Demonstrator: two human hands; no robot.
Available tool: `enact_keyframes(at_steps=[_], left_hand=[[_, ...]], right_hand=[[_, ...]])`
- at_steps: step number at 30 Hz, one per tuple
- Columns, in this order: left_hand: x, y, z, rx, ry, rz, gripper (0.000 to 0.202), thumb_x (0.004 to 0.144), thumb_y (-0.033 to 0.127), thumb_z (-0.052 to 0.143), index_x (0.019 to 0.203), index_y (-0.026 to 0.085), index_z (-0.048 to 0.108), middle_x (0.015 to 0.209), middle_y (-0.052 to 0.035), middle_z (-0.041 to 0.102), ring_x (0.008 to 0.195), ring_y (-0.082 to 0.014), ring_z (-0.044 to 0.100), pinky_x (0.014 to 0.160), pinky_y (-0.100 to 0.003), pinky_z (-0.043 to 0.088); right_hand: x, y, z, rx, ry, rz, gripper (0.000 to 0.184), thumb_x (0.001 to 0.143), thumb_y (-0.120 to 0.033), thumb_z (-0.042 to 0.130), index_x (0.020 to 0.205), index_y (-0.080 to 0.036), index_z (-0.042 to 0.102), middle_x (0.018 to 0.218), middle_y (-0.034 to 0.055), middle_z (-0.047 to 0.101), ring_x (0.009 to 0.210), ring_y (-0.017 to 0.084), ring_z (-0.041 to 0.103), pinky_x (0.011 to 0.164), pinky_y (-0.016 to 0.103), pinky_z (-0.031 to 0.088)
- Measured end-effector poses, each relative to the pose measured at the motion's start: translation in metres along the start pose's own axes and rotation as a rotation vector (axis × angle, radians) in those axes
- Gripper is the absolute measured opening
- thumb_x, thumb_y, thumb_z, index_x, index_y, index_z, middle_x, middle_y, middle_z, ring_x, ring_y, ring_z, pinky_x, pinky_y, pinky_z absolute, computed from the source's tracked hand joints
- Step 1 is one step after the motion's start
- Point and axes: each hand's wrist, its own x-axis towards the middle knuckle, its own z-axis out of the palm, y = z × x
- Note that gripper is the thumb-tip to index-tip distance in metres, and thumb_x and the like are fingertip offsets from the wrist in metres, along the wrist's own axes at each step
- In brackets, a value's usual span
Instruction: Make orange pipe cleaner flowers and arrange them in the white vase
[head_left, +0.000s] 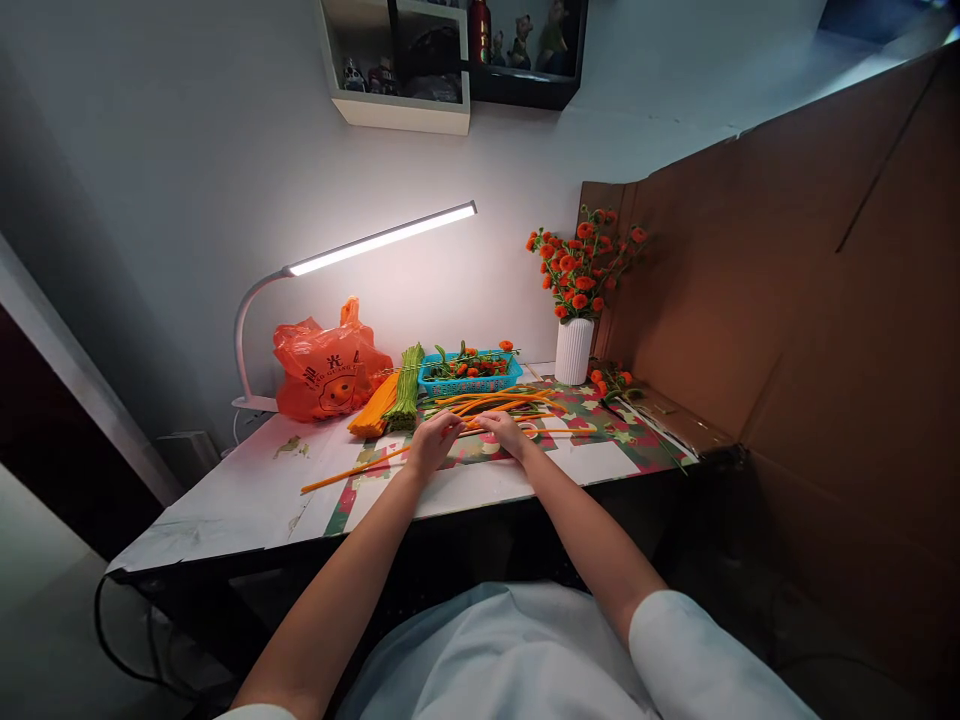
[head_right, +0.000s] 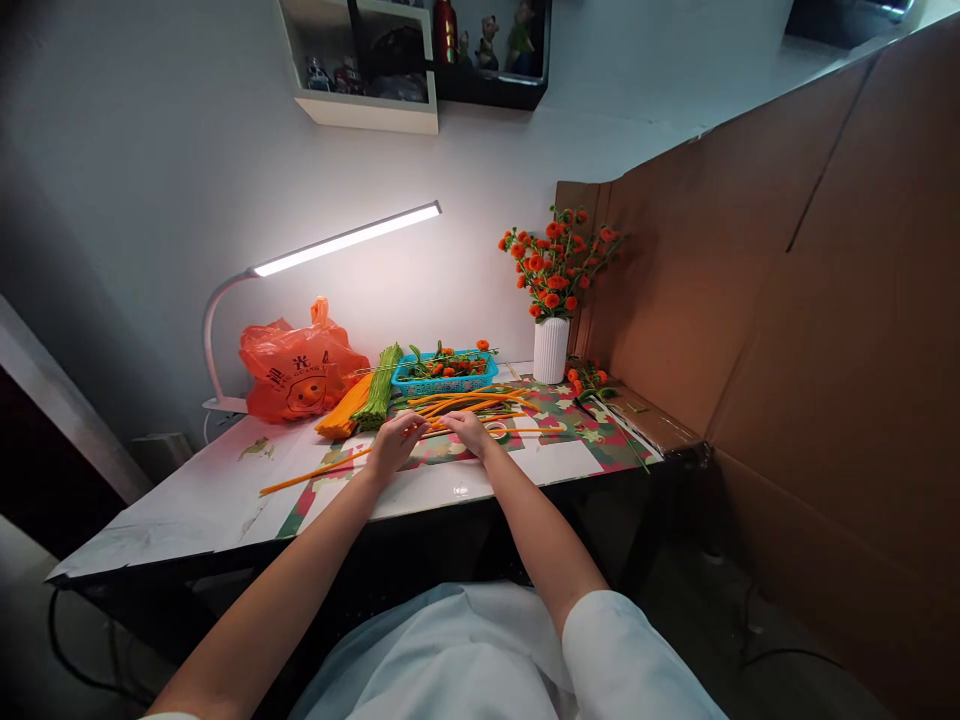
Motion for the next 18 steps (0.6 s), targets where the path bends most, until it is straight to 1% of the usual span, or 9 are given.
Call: enact_keyframes(at_steps=[4, 7, 10, 14, 16, 18], left_hand=[[0.0003, 0.0003, 0.0042, -0.04, 0.061, 0.048, 0.022, 0.089, 0.035, 0.051, 0.076, 0.02, 0.059, 0.072, -0.0017, 0.062, 0.067, -0.0137, 0.055, 0.063, -0.024, 0.043], [0.0002, -0.0003, 0.0051, -0.051, 0.072, 0.057, 0.023, 0.089, 0.035, 0.052, 0.076, 0.019, 0.059, 0.071, -0.0013, 0.061, 0.066, -0.0129, 0.055, 0.061, -0.023, 0.043], [-0.0002, -0.0025, 0.0039, -0.038, 0.044, 0.057, 0.024, 0.09, 0.036, 0.05, 0.075, 0.019, 0.059, 0.071, -0.0012, 0.061, 0.065, -0.0127, 0.055, 0.061, -0.023, 0.042], [-0.0006, -0.0055, 0.0009, 0.012, -0.004, 0.066, 0.023, 0.09, 0.033, 0.049, 0.076, 0.019, 0.059, 0.072, -0.0012, 0.06, 0.066, -0.0128, 0.054, 0.064, -0.024, 0.042], [-0.0006, -0.0056, -0.0009, 0.044, -0.033, 0.064, 0.022, 0.09, 0.032, 0.049, 0.076, 0.019, 0.059, 0.073, -0.0015, 0.061, 0.067, -0.0131, 0.055, 0.065, -0.024, 0.042], [-0.0007, -0.0044, -0.0023, 0.089, -0.071, 0.052, 0.021, 0.09, 0.032, 0.049, 0.077, 0.019, 0.06, 0.074, -0.002, 0.061, 0.068, -0.0135, 0.055, 0.065, -0.024, 0.042]], right_hand=[[-0.0012, -0.0025, -0.0005, -0.03, -0.052, -0.055, 0.039, 0.068, -0.054, 0.061, 0.06, -0.018, 0.052, 0.058, -0.0042, 0.04, 0.06, 0.01, 0.035, 0.059, 0.024, 0.03], [-0.0004, 0.0, -0.0014, -0.034, -0.068, -0.065, 0.041, 0.068, -0.057, 0.06, 0.059, -0.018, 0.05, 0.058, -0.0043, 0.039, 0.059, 0.01, 0.034, 0.057, 0.024, 0.028], [0.0004, 0.0023, -0.0031, -0.047, -0.092, -0.066, 0.044, 0.069, -0.058, 0.06, 0.058, -0.017, 0.049, 0.057, -0.0046, 0.037, 0.057, 0.009, 0.031, 0.056, 0.024, 0.026], [-0.0003, 0.0023, -0.0059, -0.096, -0.129, -0.038, 0.043, 0.072, -0.057, 0.061, 0.058, -0.016, 0.053, 0.055, -0.0052, 0.037, 0.056, 0.009, 0.031, 0.055, 0.023, 0.026], [-0.0011, 0.0021, -0.0072, -0.12, -0.142, -0.035, 0.042, 0.072, -0.055, 0.062, 0.059, -0.016, 0.055, 0.054, -0.0051, 0.039, 0.055, 0.009, 0.034, 0.056, 0.023, 0.028], [-0.002, 0.0024, -0.0083, -0.148, -0.147, -0.048, 0.04, 0.073, -0.054, 0.063, 0.063, -0.015, 0.059, 0.057, -0.0037, 0.046, 0.057, 0.01, 0.038, 0.057, 0.024, 0.03]])
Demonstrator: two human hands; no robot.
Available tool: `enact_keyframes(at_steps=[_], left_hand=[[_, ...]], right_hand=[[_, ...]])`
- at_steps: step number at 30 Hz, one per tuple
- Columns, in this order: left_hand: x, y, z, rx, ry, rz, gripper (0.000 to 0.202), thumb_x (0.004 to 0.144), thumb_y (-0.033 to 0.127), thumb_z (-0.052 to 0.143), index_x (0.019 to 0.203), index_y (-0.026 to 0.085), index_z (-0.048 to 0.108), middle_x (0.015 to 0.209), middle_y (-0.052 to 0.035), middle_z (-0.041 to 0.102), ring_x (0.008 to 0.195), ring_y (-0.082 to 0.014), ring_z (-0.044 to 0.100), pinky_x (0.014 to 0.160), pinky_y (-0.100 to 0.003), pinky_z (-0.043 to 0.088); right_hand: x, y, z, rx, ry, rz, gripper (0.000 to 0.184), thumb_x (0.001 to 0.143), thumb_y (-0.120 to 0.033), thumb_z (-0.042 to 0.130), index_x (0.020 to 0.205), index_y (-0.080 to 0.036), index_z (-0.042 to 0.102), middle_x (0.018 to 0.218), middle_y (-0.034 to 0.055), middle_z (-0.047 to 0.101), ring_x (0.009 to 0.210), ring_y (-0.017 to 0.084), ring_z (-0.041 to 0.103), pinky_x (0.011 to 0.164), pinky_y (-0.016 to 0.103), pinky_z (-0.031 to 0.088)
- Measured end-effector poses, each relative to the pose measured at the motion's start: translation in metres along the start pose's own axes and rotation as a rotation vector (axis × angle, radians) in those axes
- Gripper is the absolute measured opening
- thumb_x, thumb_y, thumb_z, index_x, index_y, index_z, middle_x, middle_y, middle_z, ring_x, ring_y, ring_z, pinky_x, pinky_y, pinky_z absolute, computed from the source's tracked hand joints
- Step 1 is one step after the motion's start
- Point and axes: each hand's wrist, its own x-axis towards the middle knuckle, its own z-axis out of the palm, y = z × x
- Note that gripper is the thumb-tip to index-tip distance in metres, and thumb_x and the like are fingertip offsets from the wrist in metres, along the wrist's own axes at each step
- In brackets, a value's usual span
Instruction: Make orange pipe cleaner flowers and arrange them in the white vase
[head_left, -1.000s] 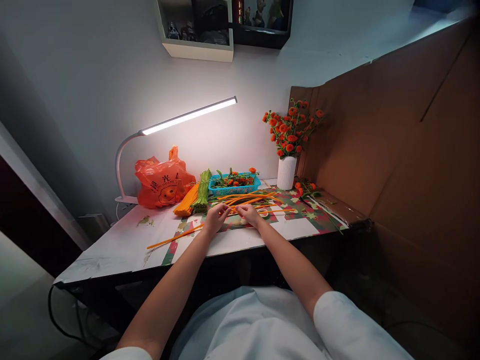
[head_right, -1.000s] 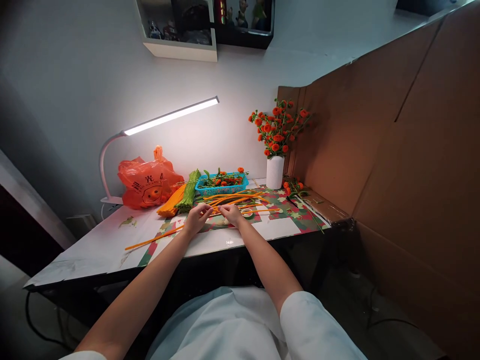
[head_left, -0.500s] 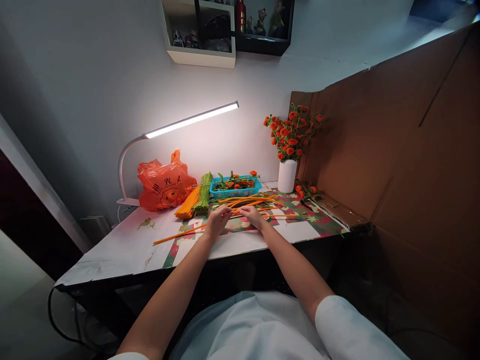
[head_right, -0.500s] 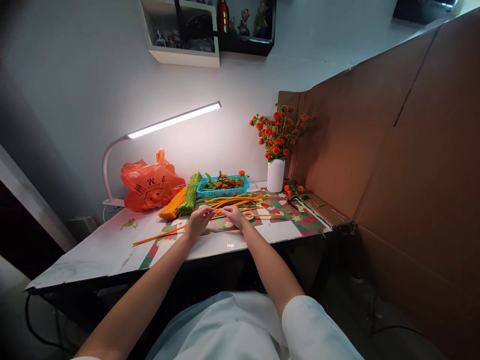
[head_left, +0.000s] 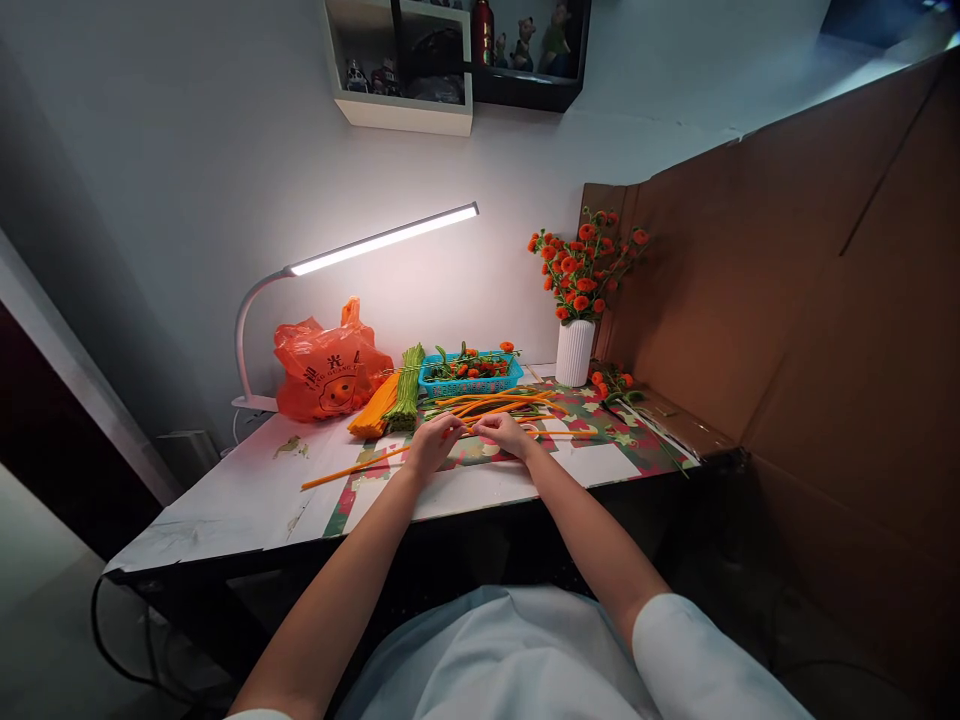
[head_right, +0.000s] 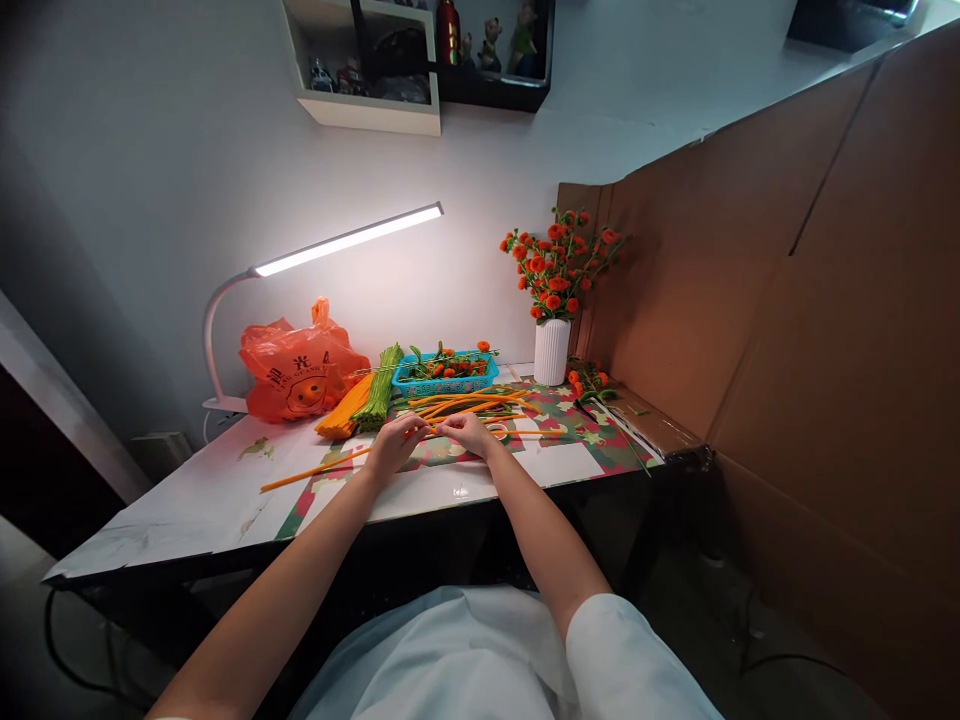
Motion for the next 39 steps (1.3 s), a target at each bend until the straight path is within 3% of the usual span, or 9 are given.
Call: enact_keyframes(at_steps=[4, 8, 12, 15, 17, 21, 24, 30, 39], left_hand=[[-0.001, 0.004, 0.0, 0.085, -0.073, -0.052, 0.021, 0.088, 0.031, 0.051, 0.075, 0.019, 0.062, 0.075, -0.0026, 0.063, 0.065, -0.0133, 0.054, 0.062, -0.024, 0.039], [-0.001, 0.002, 0.005, 0.053, -0.099, -0.164, 0.022, 0.084, 0.033, 0.053, 0.071, 0.018, 0.064, 0.069, -0.0022, 0.064, 0.062, -0.0133, 0.053, 0.06, -0.024, 0.038], [0.0, -0.006, 0.008, -0.065, -0.131, -0.36, 0.027, 0.078, 0.038, 0.055, 0.066, 0.016, 0.065, 0.057, 0.0006, 0.06, 0.054, -0.0119, 0.049, 0.053, -0.023, 0.035], [0.0, -0.01, 0.009, -0.107, -0.17, -0.451, 0.031, 0.075, 0.041, 0.057, 0.061, 0.015, 0.065, 0.051, 0.002, 0.057, 0.05, -0.0115, 0.047, 0.05, -0.023, 0.033], [-0.001, -0.009, 0.009, -0.083, -0.156, -0.445, 0.03, 0.076, 0.041, 0.056, 0.063, 0.016, 0.066, 0.053, 0.0009, 0.06, 0.051, -0.0122, 0.049, 0.05, -0.023, 0.035], [-0.003, -0.002, 0.009, 0.076, -0.038, -0.296, 0.02, 0.081, 0.035, 0.058, 0.081, 0.019, 0.069, 0.071, -0.0019, 0.069, 0.058, -0.0132, 0.056, 0.056, -0.024, 0.039], [-0.003, 0.002, 0.008, 0.215, -0.008, -0.206, 0.014, 0.083, 0.03, 0.058, 0.083, 0.021, 0.068, 0.075, -0.0017, 0.07, 0.064, -0.0142, 0.06, 0.06, -0.024, 0.041], [-0.001, 0.001, 0.008, 0.338, -0.059, -0.015, 0.013, 0.087, 0.023, 0.055, 0.083, 0.022, 0.067, 0.085, -0.0043, 0.068, 0.079, -0.0171, 0.063, 0.066, -0.025, 0.044], [0.0, 0.014, 0.005, 0.514, -0.129, -0.016, 0.016, 0.092, 0.023, 0.048, 0.084, 0.02, 0.062, 0.089, -0.0063, 0.065, 0.084, -0.0194, 0.061, 0.062, -0.026, 0.041]], right_hand=[[-0.002, 0.001, 0.0, -0.218, 0.033, -0.068, 0.034, 0.08, -0.048, 0.061, 0.071, -0.015, 0.066, 0.069, 0.0014, 0.06, 0.066, 0.013, 0.05, 0.063, 0.026, 0.034], [-0.004, -0.002, 0.004, -0.701, 0.12, -0.217, 0.025, 0.087, -0.035, 0.06, 0.072, -0.016, 0.067, 0.077, 0.0037, 0.066, 0.079, 0.016, 0.052, 0.075, 0.03, 0.029], [-0.006, -0.01, 0.01, -1.078, 0.074, -0.38, 0.024, 0.092, -0.029, 0.053, 0.076, -0.015, 0.065, 0.083, 0.0063, 0.066, 0.086, 0.018, 0.05, 0.079, 0.034, 0.024], [-0.007, -0.012, 0.014, -1.216, 0.031, -0.445, 0.025, 0.095, -0.025, 0.048, 0.078, -0.015, 0.064, 0.085, 0.0074, 0.065, 0.088, 0.019, 0.048, 0.081, 0.035, 0.022], [-0.007, -0.01, 0.015, -1.225, 0.046, -0.432, 0.025, 0.095, -0.025, 0.048, 0.079, -0.015, 0.064, 0.085, 0.0073, 0.064, 0.088, 0.019, 0.048, 0.08, 0.035, 0.022], [-0.007, -0.002, 0.016, -1.091, 0.151, -0.314, 0.022, 0.094, -0.029, 0.051, 0.08, -0.017, 0.065, 0.086, 0.0054, 0.065, 0.088, 0.019, 0.049, 0.077, 0.033, 0.021], [-0.006, 0.0, 0.015, -0.991, 0.204, -0.231, 0.021, 0.092, -0.028, 0.053, 0.079, -0.018, 0.065, 0.085, 0.0035, 0.066, 0.087, 0.018, 0.05, 0.075, 0.032, 0.021], [-0.006, 0.0, 0.013, -0.924, 0.235, -0.136, 0.018, 0.09, -0.028, 0.056, 0.08, -0.017, 0.066, 0.087, 0.0036, 0.067, 0.089, 0.018, 0.051, 0.074, 0.031, 0.02], [-0.008, -0.001, 0.012, -0.892, 0.204, -0.177, 0.02, 0.09, -0.032, 0.056, 0.081, -0.017, 0.067, 0.087, 0.0045, 0.067, 0.089, 0.018, 0.05, 0.074, 0.031, 0.02]])
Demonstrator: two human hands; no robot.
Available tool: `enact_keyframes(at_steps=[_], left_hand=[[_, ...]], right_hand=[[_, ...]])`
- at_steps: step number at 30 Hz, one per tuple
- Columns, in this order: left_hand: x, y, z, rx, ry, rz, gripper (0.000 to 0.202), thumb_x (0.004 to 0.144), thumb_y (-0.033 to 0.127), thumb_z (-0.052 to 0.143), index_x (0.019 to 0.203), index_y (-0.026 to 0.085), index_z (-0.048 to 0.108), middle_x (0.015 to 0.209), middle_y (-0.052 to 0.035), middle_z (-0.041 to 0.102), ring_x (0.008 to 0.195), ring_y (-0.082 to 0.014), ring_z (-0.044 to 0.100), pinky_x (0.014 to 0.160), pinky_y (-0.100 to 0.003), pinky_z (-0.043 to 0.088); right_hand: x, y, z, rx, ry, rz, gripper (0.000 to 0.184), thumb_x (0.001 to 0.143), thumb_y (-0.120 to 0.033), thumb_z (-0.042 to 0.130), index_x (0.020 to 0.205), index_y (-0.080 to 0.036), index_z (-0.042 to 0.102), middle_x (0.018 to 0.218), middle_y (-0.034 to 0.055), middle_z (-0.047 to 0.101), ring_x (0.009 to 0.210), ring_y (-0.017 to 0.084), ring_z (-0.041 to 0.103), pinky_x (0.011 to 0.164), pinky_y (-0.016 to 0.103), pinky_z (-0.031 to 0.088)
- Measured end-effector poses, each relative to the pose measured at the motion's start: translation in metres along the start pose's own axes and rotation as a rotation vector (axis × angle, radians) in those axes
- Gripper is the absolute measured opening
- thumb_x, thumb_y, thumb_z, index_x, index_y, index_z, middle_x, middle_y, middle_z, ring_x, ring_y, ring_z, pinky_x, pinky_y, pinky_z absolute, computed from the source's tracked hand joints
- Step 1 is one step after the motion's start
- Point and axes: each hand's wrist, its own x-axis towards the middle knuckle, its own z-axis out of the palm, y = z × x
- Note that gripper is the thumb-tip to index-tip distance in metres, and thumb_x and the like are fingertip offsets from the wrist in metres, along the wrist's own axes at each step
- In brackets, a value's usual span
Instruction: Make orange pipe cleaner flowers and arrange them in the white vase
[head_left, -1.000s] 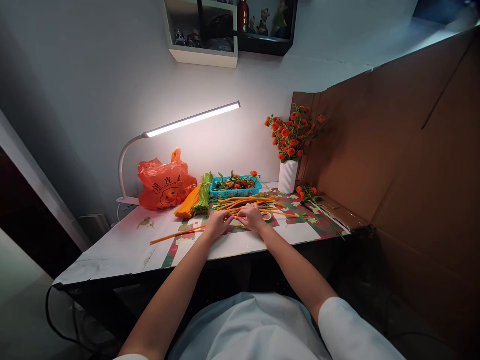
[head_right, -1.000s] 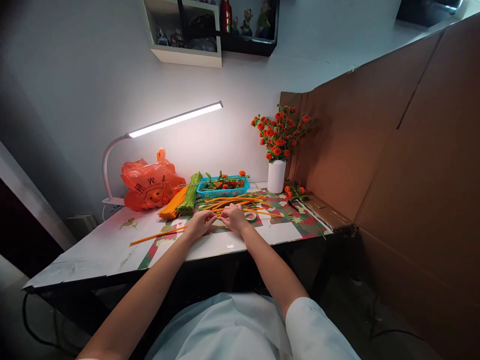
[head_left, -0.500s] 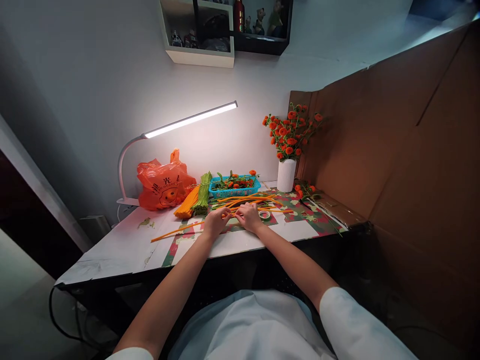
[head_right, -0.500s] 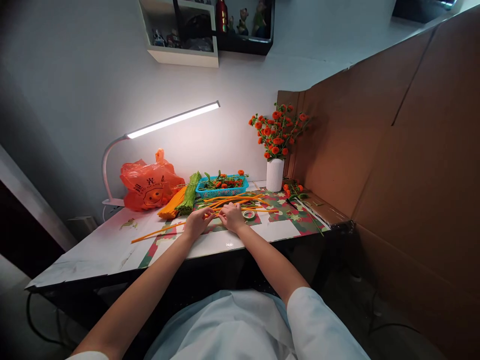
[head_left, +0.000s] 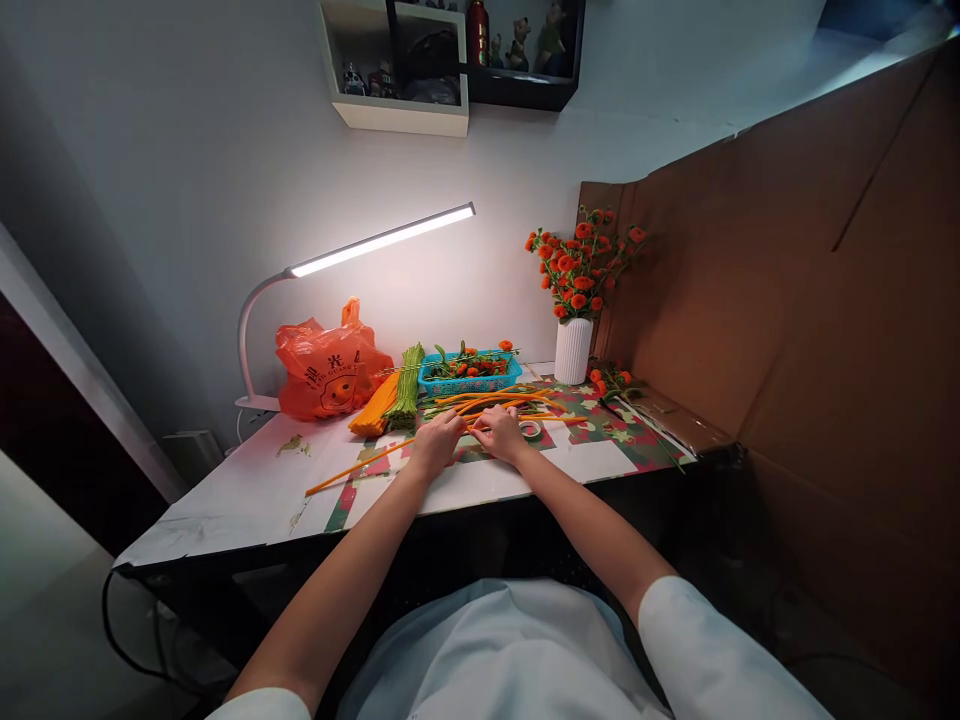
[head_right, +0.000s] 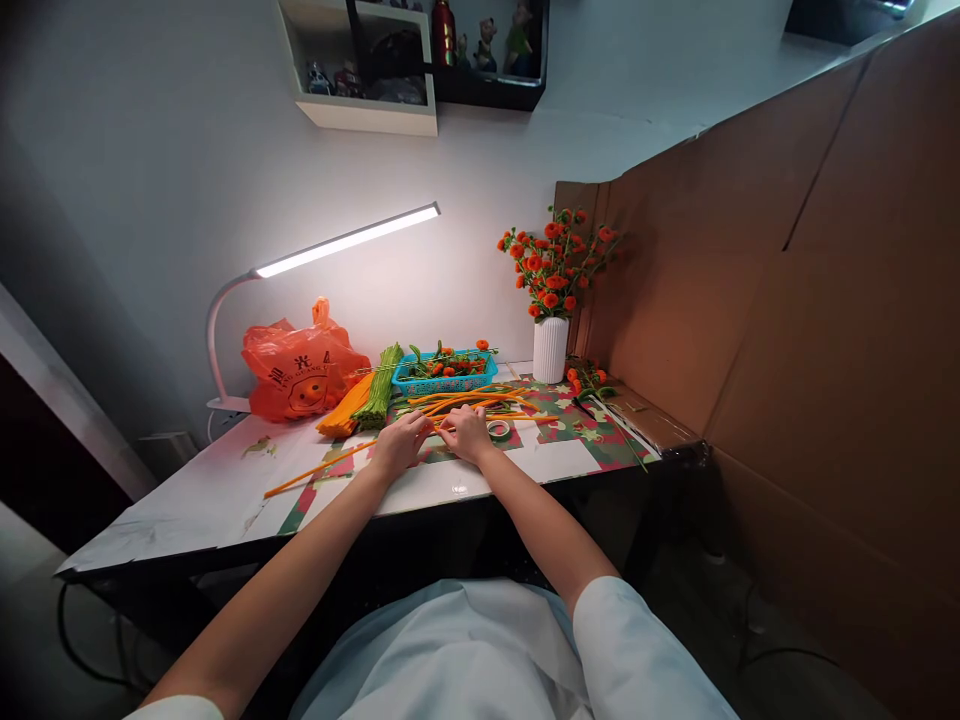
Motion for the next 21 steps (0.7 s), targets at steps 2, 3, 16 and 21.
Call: enact_keyframes(at_steps=[2, 3, 16, 21], left_hand=[[0.0, 0.001, 0.0, 0.021, -0.008, -0.003, 0.019, 0.093, 0.024, 0.045, 0.083, 0.02, 0.061, 0.089, -0.0065, 0.065, 0.085, -0.0197, 0.061, 0.062, -0.026, 0.041], [0.0, 0.001, 0.0, 0.024, -0.011, -0.005, 0.02, 0.093, 0.024, 0.044, 0.083, 0.02, 0.061, 0.089, -0.0066, 0.065, 0.085, -0.0198, 0.06, 0.062, -0.026, 0.04], [-0.001, -0.019, 0.014, -0.764, -0.164, -0.273, 0.028, 0.079, 0.043, 0.052, 0.072, 0.016, 0.058, 0.065, 0.0003, 0.06, 0.06, -0.014, 0.053, 0.058, -0.025, 0.041], [-0.002, -0.016, 0.013, -0.763, -0.021, -0.214, 0.026, 0.076, 0.041, 0.057, 0.076, 0.015, 0.064, 0.066, -0.002, 0.063, 0.057, -0.0129, 0.054, 0.054, -0.024, 0.042]], right_hand=[[0.0, 0.001, 0.0, -0.01, -0.001, -0.015, 0.02, 0.09, -0.033, 0.057, 0.083, -0.017, 0.068, 0.088, 0.0046, 0.067, 0.09, 0.019, 0.05, 0.074, 0.031, 0.02], [0.0, 0.002, 0.0, -0.022, -0.002, -0.022, 0.019, 0.09, -0.032, 0.057, 0.083, -0.018, 0.067, 0.088, 0.0046, 0.067, 0.09, 0.019, 0.05, 0.075, 0.031, 0.02], [0.004, -0.004, 0.006, -0.35, 0.022, -0.238, 0.019, 0.094, -0.016, 0.044, 0.092, -0.017, 0.062, 0.099, 0.0083, 0.063, 0.099, 0.022, 0.046, 0.086, 0.038, 0.019], [0.005, 0.0, -0.006, -0.204, -0.011, -0.116, 0.018, 0.094, -0.026, 0.048, 0.087, -0.019, 0.063, 0.094, 0.0053, 0.064, 0.094, 0.02, 0.047, 0.083, 0.036, 0.02]])
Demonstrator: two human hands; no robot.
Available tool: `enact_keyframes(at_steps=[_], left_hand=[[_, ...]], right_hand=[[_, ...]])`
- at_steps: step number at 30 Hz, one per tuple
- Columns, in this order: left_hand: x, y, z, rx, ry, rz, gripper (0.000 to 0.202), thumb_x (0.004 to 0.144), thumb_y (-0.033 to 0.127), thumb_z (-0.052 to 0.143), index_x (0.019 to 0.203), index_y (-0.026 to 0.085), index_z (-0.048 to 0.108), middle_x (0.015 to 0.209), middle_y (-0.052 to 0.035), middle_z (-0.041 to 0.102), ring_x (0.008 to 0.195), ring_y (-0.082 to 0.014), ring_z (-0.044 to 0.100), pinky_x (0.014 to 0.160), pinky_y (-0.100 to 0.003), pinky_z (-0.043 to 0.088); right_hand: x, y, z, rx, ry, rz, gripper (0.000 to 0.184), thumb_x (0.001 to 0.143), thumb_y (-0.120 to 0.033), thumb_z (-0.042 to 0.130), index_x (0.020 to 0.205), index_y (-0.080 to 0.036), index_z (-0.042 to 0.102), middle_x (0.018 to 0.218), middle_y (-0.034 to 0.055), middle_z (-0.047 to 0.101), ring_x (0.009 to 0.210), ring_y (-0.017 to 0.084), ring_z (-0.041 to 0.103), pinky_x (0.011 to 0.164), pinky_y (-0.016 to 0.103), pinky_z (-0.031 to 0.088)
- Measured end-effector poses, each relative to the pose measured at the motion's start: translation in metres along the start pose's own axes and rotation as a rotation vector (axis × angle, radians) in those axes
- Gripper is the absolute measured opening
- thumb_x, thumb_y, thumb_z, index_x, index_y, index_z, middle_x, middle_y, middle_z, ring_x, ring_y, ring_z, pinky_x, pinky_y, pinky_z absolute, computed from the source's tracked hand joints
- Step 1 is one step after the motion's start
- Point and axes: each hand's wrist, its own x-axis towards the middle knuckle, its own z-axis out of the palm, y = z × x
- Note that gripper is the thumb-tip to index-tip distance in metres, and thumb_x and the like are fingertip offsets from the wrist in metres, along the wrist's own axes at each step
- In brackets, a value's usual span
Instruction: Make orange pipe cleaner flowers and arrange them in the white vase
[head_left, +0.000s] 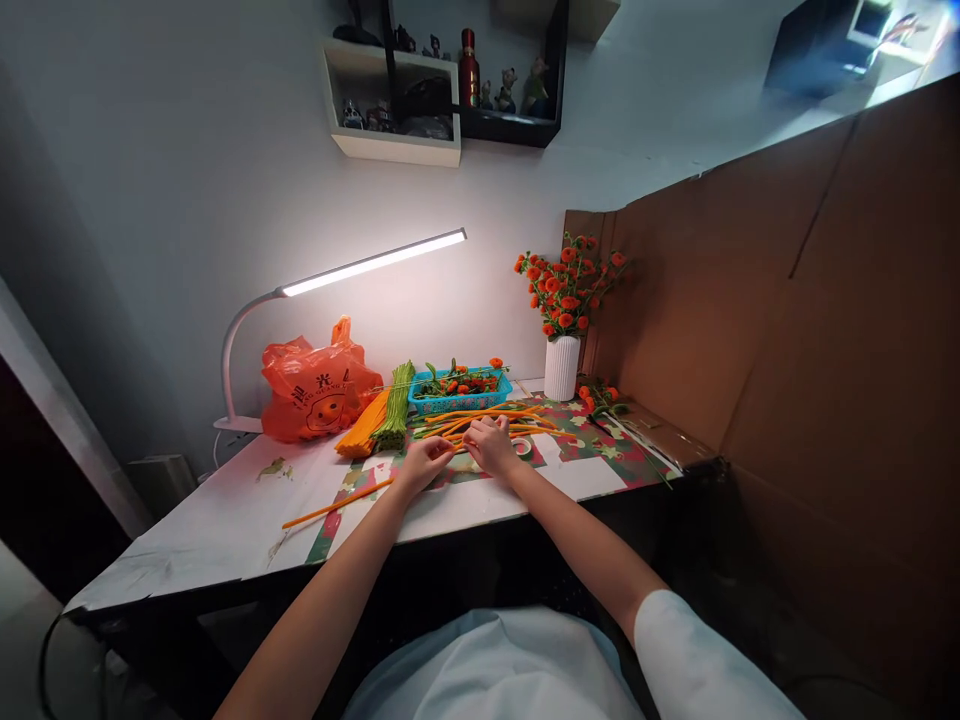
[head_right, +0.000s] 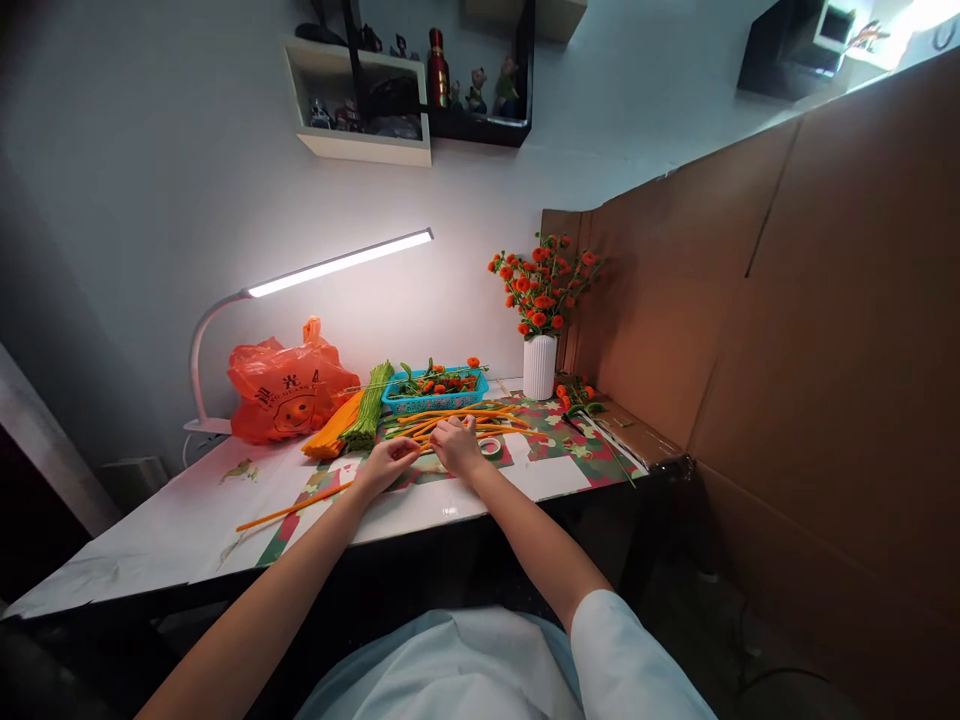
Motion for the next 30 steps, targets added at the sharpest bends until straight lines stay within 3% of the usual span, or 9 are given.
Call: enact_keyframes(at_steps=[6, 11, 14, 17, 21, 27, 30], left_hand=[[0.0, 0.028, -0.011, 0.37, 0.176, 0.363, 0.025, 0.089, 0.035, 0.05, 0.085, 0.023, 0.071, 0.083, -0.0053, 0.07, 0.074, -0.0162, 0.063, 0.067, -0.026, 0.048], [0.005, 0.05, -0.037, 0.572, 0.12, 0.508, 0.027, 0.093, 0.036, 0.047, 0.093, 0.026, 0.072, 0.083, -0.0055, 0.071, 0.074, -0.017, 0.062, 0.069, -0.029, 0.048], [0.006, 0.057, -0.051, 0.614, 0.083, 0.563, 0.025, 0.092, 0.038, 0.048, 0.095, 0.028, 0.071, 0.085, -0.0051, 0.07, 0.073, -0.0171, 0.061, 0.067, -0.03, 0.048], [0.007, 0.063, -0.059, 0.606, 0.067, 0.595, 0.024, 0.092, 0.038, 0.047, 0.093, 0.028, 0.07, 0.084, -0.0045, 0.069, 0.071, -0.0165, 0.06, 0.066, -0.029, 0.047], [0.009, 0.074, -0.06, 0.544, 0.033, 0.59, 0.024, 0.092, 0.036, 0.046, 0.089, 0.027, 0.067, 0.08, -0.0037, 0.066, 0.07, -0.0161, 0.058, 0.064, -0.026, 0.046], [0.007, 0.086, -0.061, 0.528, -0.103, 0.435, 0.031, 0.092, 0.037, 0.039, 0.082, 0.023, 0.065, 0.074, -0.0032, 0.065, 0.062, -0.0147, 0.056, 0.057, -0.023, 0.04], [0.004, 0.089, -0.06, 0.415, -0.165, 0.297, 0.029, 0.088, 0.039, 0.045, 0.075, 0.021, 0.064, 0.068, -0.0016, 0.063, 0.056, -0.0129, 0.051, 0.053, -0.022, 0.038]], right_hand=[[0.019, 0.008, -0.044, 0.205, -0.151, 0.052, 0.018, 0.088, -0.028, 0.057, 0.077, -0.017, 0.066, 0.082, 0.0033, 0.065, 0.086, 0.017, 0.049, 0.077, 0.033, 0.022], [0.041, 0.017, -0.084, 0.557, -0.464, 0.04, 0.036, 0.08, -0.05, 0.059, 0.072, -0.015, 0.066, 0.061, -0.0016, 0.052, 0.063, 0.012, 0.044, 0.065, 0.027, 0.026], [0.046, 0.022, -0.095, 0.785, -0.607, 0.027, 0.04, 0.072, -0.055, 0.064, 0.075, -0.015, 0.067, 0.062, -0.0029, 0.049, 0.059, 0.01, 0.04, 0.058, 0.025, 0.027], [0.046, 0.021, -0.097, 0.883, -0.657, 0.029, 0.042, 0.07, -0.056, 0.066, 0.076, -0.015, 0.067, 0.063, -0.0028, 0.049, 0.059, 0.01, 0.039, 0.055, 0.024, 0.028], [0.042, 0.012, -0.097, 0.812, -0.619, -0.02, 0.041, 0.077, -0.056, 0.06, 0.08, -0.015, 0.066, 0.064, -0.0026, 0.05, 0.06, 0.01, 0.04, 0.056, 0.024, 0.027], [0.026, -0.009, -0.101, 0.261, -0.276, -0.264, 0.023, 0.092, -0.031, 0.051, 0.079, -0.016, 0.064, 0.081, 0.0013, 0.062, 0.079, 0.014, 0.048, 0.071, 0.028, 0.024], [0.017, -0.015, -0.1, 0.057, -0.184, -0.408, 0.023, 0.095, -0.028, 0.047, 0.083, -0.017, 0.063, 0.086, 0.0026, 0.063, 0.085, 0.017, 0.048, 0.078, 0.032, 0.023]])
